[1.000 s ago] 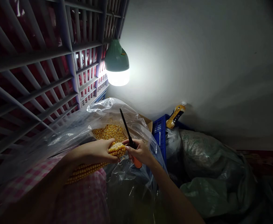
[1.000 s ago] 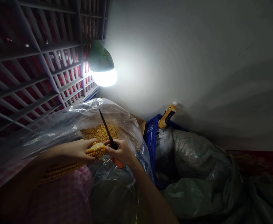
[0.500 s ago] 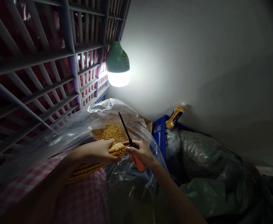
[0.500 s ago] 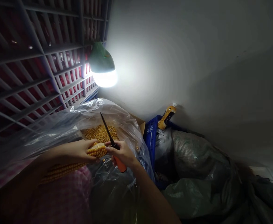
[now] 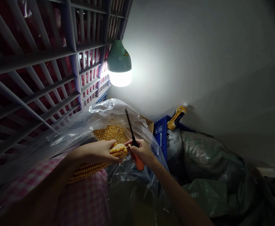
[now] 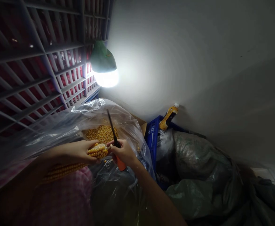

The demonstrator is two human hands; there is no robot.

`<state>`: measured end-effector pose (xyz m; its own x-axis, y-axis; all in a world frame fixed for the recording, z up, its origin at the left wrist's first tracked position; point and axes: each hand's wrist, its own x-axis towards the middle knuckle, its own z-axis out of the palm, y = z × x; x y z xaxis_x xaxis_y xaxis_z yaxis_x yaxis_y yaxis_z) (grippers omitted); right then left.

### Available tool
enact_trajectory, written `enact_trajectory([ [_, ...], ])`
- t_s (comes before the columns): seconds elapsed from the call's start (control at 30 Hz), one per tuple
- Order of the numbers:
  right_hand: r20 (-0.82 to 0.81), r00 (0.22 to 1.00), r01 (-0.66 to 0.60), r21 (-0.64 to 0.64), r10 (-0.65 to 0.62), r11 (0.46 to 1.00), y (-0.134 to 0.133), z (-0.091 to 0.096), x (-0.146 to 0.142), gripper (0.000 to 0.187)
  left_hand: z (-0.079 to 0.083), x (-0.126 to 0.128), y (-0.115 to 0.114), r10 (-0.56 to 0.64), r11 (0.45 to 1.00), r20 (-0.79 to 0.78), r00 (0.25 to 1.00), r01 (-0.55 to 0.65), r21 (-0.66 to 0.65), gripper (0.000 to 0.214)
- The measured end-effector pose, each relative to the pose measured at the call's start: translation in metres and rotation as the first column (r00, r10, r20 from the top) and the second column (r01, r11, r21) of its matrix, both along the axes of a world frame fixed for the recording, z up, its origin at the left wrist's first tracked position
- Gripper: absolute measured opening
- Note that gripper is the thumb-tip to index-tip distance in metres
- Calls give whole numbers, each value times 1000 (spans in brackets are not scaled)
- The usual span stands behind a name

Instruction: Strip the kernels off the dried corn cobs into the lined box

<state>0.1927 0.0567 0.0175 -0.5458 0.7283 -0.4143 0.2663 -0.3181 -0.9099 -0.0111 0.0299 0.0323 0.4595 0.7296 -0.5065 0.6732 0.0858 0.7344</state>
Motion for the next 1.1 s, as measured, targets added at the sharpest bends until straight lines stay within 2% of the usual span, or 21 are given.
enact_trajectory([
  [0.1,-45,999,-31,-16,30,999,-4,5,5,33,2,0,0,7,1000,-17,1000,-7,3,50],
  [0.2,-29,997,-68,23,68,997,-8,9,8,39,0,1,-1,12,1000,-13,1000,-12,8,51],
  [0.4,101,995,-43,192,24,980,-11,3,3,27,1,1,-1,-9,1000,-23,1000,9,7,48],
  [0.5,65,998,-8,164,-3,986,-10,3,1,26,1,0,-1,-19,1000,-18,1000,18,-7,48],
  [0.6,25,998,-54,108,52,993,-9,8,3,31,-1,0,0,3,1000,-25,1000,-3,4,50],
  [0.77,120,990,-102,190,80,976,-11,12,2,32,-5,1,-1,9,1000,-28,1000,-8,19,52],
  [0.9,164,986,-68,267,24,961,-13,4,-1,24,-7,-1,-2,5,1000,-20,1000,-4,21,51],
  [1.0,115,993,4,247,-33,969,-13,0,-1,21,-6,-1,-2,-14,1000,-15,1000,14,8,50],
  [1.1,73,997,-42,204,27,978,-12,3,1,26,-5,0,-2,5,1000,-35,999,-4,13,49],
])
